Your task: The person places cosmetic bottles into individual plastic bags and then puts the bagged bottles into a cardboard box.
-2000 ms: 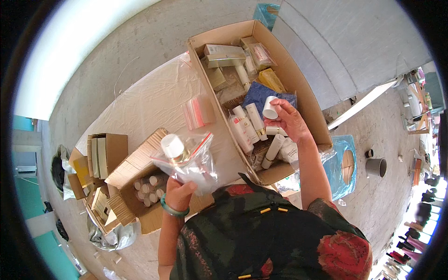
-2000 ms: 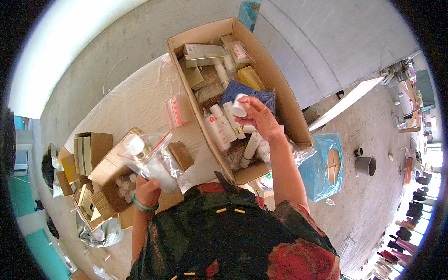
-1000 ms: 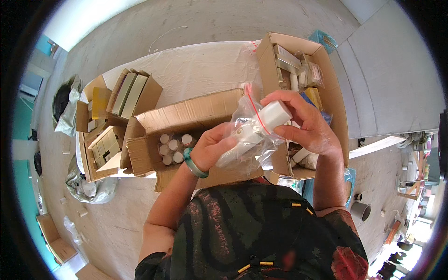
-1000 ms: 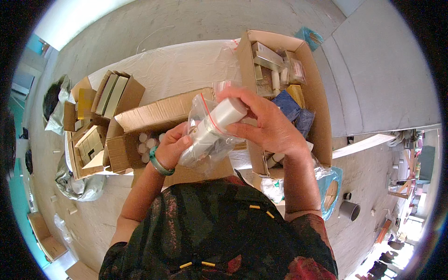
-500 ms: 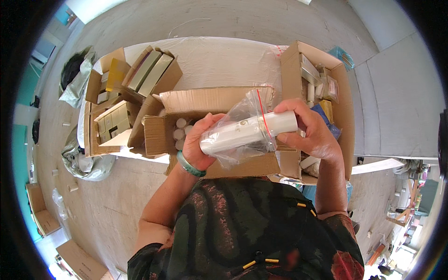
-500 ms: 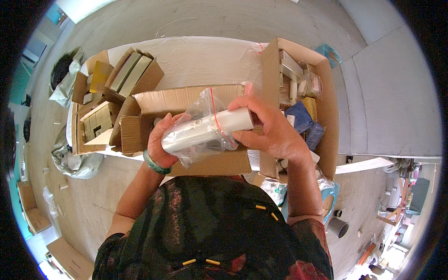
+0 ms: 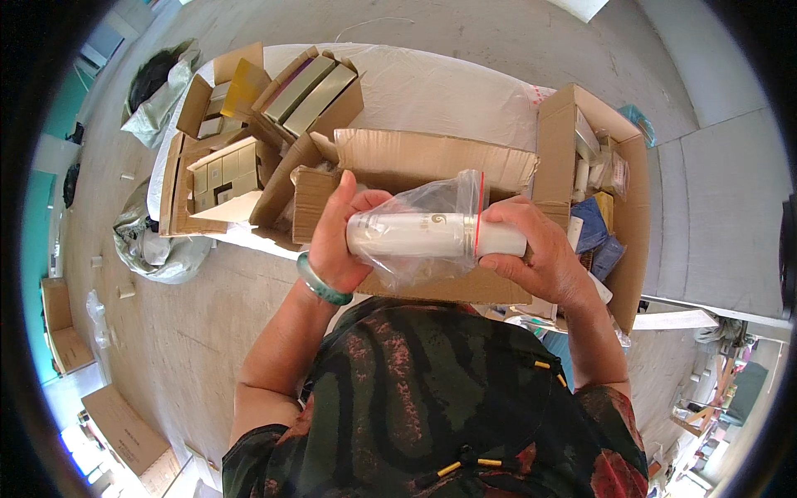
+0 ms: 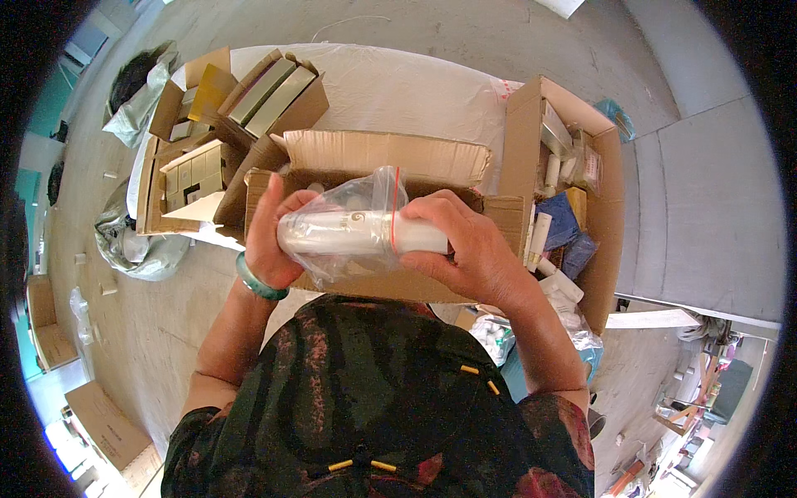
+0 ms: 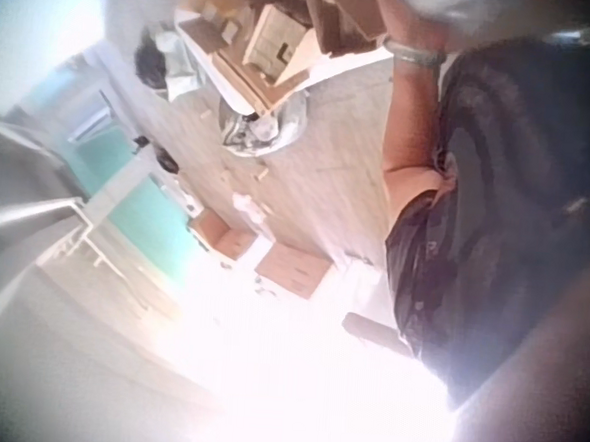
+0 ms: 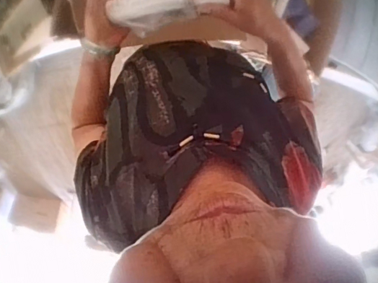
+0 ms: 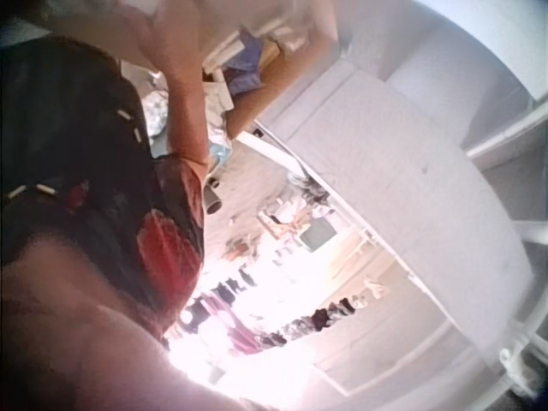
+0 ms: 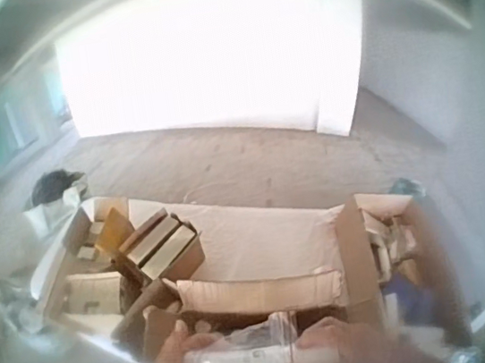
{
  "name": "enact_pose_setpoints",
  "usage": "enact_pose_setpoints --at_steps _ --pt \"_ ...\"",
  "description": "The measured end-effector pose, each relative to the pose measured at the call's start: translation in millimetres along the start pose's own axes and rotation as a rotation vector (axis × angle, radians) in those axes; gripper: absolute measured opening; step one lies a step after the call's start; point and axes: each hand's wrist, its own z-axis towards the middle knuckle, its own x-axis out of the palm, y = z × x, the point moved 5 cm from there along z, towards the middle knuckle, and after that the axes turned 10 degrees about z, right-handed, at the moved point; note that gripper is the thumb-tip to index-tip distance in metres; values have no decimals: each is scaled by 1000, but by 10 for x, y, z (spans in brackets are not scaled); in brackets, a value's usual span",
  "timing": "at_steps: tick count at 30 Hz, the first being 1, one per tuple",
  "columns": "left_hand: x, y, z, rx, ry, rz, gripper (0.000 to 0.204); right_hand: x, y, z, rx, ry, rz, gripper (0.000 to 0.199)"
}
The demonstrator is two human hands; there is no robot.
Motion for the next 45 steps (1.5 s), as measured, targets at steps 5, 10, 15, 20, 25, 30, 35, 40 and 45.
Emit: enact_pose_setpoints --at_steps 5,10,15,20,25,30,35,40,45 --pt "-43 -45 -160 76 -191 256 26 149 66 26 -191 -3 -129 45" --pt "-193 115 -104 -146 -82 154 23 186 286 84 -454 -1 -153 43" --pt "-155 124 -92 -37 -72 132 19 227 280 93 -519 -146 -174 32" --pt "-64 -12 -156 101 -138 105 15 269 362 124 -511 -273 -94 26" --pt "24 -162 -227 308 -158 278 14 271 182 82 -421 -444 77 19" --pt "-18 -146 -154 408 -254 449 13 275 -103 113 -155 -519 220 17" --pt "-239 44 187 256 -226 132 12 261 -265 233 148 -404 505 33" --pt "-145 57 207 145 -132 -20 16 244 -69 357 79 -293 873 59" --pt "-94 87 120 92 114 475 30 239 -248 318 143 -364 909 58"
